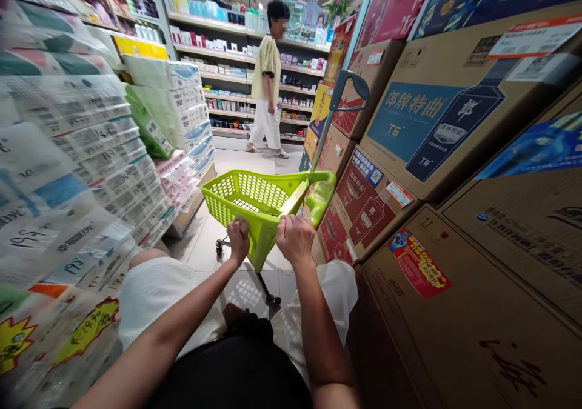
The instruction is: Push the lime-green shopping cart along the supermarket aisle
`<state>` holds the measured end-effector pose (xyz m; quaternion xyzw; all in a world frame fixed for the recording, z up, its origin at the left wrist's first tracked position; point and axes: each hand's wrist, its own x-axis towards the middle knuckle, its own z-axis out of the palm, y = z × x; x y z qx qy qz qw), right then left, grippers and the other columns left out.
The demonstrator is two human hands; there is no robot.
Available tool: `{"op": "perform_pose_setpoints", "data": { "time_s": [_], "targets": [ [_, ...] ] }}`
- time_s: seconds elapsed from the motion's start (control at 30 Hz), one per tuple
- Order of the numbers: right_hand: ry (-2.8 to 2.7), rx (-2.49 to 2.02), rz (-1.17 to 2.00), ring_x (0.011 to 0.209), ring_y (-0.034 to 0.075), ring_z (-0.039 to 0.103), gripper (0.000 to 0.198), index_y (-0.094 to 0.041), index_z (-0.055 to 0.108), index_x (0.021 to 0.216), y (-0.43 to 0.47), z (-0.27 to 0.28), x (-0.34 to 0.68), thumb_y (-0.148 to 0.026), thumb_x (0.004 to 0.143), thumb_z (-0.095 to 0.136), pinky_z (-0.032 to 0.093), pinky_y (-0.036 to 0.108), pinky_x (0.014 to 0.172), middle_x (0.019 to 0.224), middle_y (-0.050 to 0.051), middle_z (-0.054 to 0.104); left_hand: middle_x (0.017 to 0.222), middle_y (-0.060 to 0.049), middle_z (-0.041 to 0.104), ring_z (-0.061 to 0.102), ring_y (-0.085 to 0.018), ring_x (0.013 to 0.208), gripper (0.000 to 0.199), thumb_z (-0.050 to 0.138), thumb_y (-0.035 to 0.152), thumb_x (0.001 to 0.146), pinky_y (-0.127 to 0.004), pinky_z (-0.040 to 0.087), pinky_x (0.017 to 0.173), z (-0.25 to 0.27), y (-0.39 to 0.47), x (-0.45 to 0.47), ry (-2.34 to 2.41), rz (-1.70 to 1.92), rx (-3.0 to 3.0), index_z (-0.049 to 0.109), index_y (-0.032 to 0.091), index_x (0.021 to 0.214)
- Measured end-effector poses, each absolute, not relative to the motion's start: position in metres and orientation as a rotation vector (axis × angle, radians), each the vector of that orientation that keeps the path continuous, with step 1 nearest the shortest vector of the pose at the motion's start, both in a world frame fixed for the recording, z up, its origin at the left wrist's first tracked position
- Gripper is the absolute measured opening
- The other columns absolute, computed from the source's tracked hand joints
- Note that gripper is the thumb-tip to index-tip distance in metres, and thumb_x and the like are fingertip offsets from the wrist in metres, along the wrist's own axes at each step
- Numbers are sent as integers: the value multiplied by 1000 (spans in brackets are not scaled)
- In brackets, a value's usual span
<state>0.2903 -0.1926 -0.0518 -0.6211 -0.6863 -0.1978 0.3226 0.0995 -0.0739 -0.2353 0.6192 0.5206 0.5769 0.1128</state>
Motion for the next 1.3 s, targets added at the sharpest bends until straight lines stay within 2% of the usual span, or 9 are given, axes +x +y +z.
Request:
{"op": "perform_pose_setpoints", "data": {
  "time_s": [0.17,0.33,0.43,0.53,0.73,0.9,1.03,1.17,1.3],
  "targets": [
    [-1794,-1620,-489,88,20,65,35,-18,74,97,-195,-53,296,-19,102,39,35,34,88,93,7,77,123,-11,59,51,-27,122,32,46,10,92,-46,45,108,-271,-107,86,1111,1403,2336,66,24,112],
    [-1776,-1645,-506,85,20,63,36,-17,75,96,-197,-53,295,-20,102,40,33,35,86,90,6,77,116,-11,54,53,-28,113,34,53,6,80,-48,45,107,-218,-46,69,1616,1731,1751,61,22,110],
    [-1769,-1671,-500,85,20,62,35,-17,75,96,-199,-52,290,-19,101,41,32,36,85,89,7,76,114,-10,54,54,-27,112,33,52,6,81,-47,45,107,-199,-43,89,1514,1786,1719,59,22,109],
    [-1778,-1678,-497,86,21,61,33,-16,75,98,-202,-51,286,-20,101,43,32,36,85,88,8,75,109,-9,58,56,-27,112,22,52,13,87,-47,47,104,-219,-81,111,1251,1688,1944,60,24,105],
    [-1784,-1653,-524,85,21,60,34,-16,74,96,-204,-49,288,-20,102,41,31,35,85,88,8,75,106,-10,59,60,-26,104,26,53,12,85,-45,54,94,-269,-136,112,1112,1588,2049,63,21,108],
    [-1812,-1614,-520,82,20,60,32,-17,74,94,-203,-50,291,-20,100,43,31,35,86,87,7,75,122,-12,54,57,-27,119,27,56,21,94,-50,51,103,-219,-119,124,984,1935,2047,57,24,121],
    [-1821,-1583,-517,83,20,60,33,-17,74,95,-203,-52,293,-19,99,42,32,35,88,87,7,76,127,-12,56,51,-29,134,18,57,27,96,-54,44,115,-199,-114,126,794,1725,2334,65,25,112],
    [-1832,-1521,-518,84,20,61,34,-17,75,98,-204,-53,295,-19,99,40,33,35,89,90,7,77,122,-12,61,56,-29,127,20,50,26,98,-53,51,108,-215,-120,113,974,1593,2264,68,25,107],
    [-1808,-1496,-533,82,20,62,37,-17,75,96,-203,-56,297,-18,99,39,34,35,89,89,6,77,126,-13,58,56,-27,126,20,52,27,99,-51,50,109,-192,-120,124,1062,1835,2071,63,25,116]
  ]
}}
